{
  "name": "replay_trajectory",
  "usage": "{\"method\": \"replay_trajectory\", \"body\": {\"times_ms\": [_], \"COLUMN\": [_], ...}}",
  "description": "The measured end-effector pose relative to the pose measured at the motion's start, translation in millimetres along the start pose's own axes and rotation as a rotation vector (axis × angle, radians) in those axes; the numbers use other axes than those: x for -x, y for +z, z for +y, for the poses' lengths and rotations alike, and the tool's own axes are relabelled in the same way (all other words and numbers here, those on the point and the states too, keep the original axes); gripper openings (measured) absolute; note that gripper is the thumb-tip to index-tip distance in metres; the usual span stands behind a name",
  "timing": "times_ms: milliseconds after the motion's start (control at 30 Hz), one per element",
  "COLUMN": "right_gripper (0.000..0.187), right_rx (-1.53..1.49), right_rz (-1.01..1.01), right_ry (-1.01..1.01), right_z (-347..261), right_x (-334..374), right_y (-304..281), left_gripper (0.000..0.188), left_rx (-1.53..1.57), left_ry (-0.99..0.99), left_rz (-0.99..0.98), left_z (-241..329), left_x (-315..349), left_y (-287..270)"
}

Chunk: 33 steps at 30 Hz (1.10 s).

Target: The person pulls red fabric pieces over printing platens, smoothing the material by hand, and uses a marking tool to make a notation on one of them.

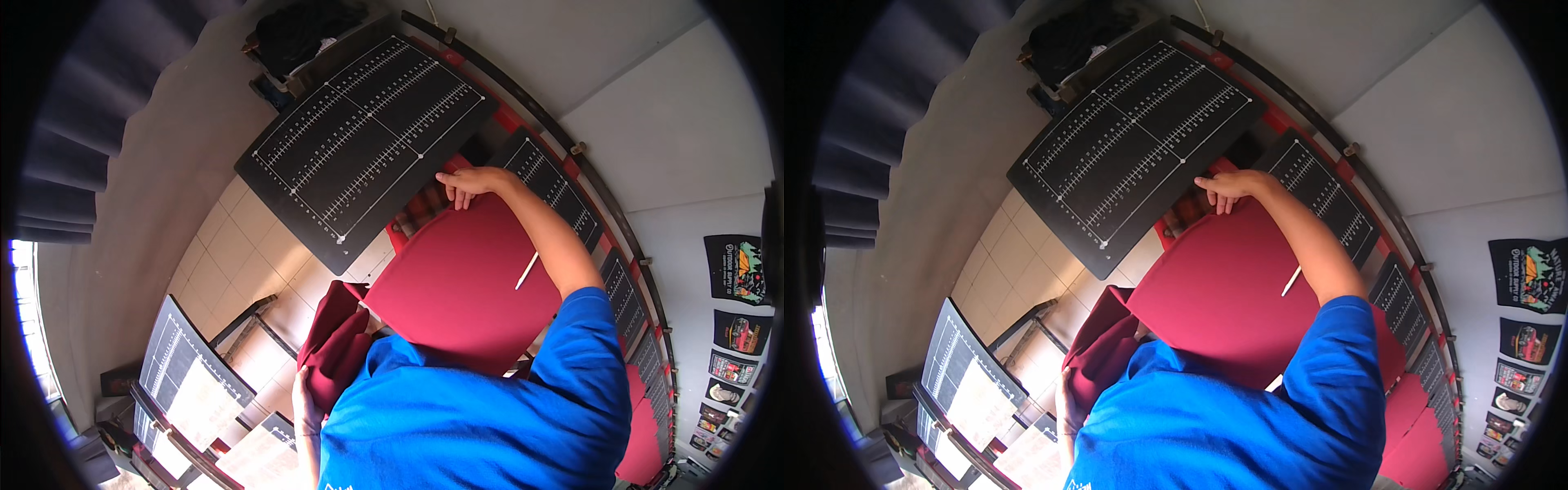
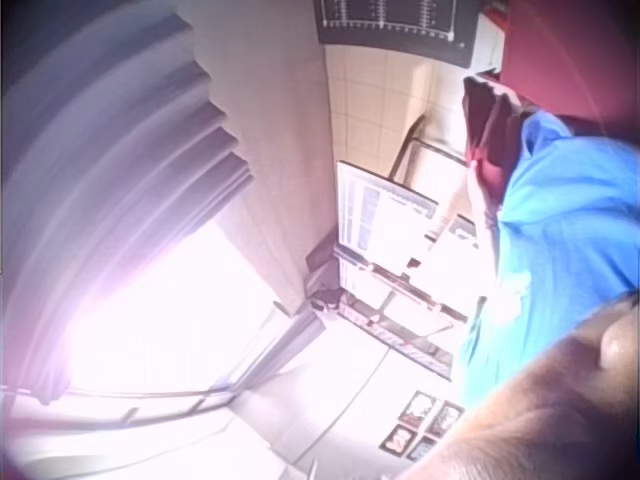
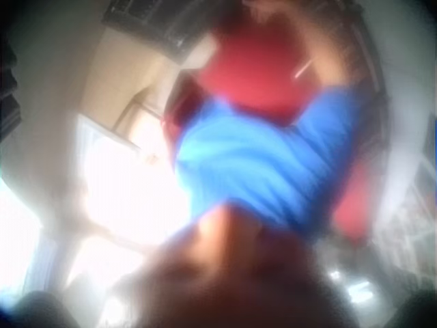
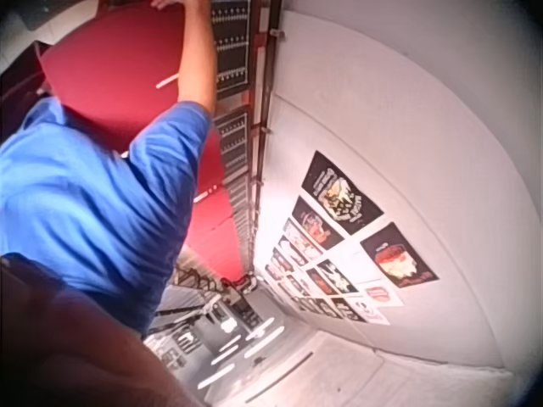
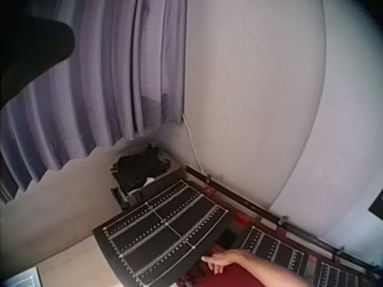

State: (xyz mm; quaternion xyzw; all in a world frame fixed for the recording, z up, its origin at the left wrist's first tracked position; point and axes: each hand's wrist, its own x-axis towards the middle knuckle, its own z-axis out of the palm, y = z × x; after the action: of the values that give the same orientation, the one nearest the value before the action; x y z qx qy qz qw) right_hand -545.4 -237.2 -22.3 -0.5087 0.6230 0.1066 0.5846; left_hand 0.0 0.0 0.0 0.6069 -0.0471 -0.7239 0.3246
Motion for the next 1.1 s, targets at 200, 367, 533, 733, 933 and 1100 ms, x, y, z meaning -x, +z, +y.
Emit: {"method": "replay_trajectory", "body": {"times_ms": [200, 367, 533, 733, 933, 1100], "right_gripper": [0.072, 0.037, 0.022, 0.022, 0.012, 0.009], "right_rx": [-0.077, -0.064, -0.299, -0.074, 0.179, -0.003], "right_rz": [0.164, 0.732, 0.203, 0.447, 0.470, 0.299], "right_ry": [-0.106, -0.441, -0.799, -0.918, -0.941, -0.786], "right_z": [3, -62, -198, -280, -307, -309], "right_x": [-1, 25, 79, 110, 144, 159], "right_y": [1, 68, 262, 355, 383, 404], "left_gripper": [0.057, 0.053, 0.064, 0.075, 0.081, 0.047], "left_rx": [0.007, 0.111, 0.122, 0.253, 0.309, 0.229], "left_ry": [0.013, 0.158, 0.233, 0.288, 0.403, 0.567], "left_rz": [-0.017, -0.047, -0.218, -0.281, -0.367, -0.334], "left_z": [10, -3, 34, 45, 28, 11], "left_x": [4, -11, 14, 48, 77, 109], "left_y": [6, -21, 24, 0, -35, -63]}}
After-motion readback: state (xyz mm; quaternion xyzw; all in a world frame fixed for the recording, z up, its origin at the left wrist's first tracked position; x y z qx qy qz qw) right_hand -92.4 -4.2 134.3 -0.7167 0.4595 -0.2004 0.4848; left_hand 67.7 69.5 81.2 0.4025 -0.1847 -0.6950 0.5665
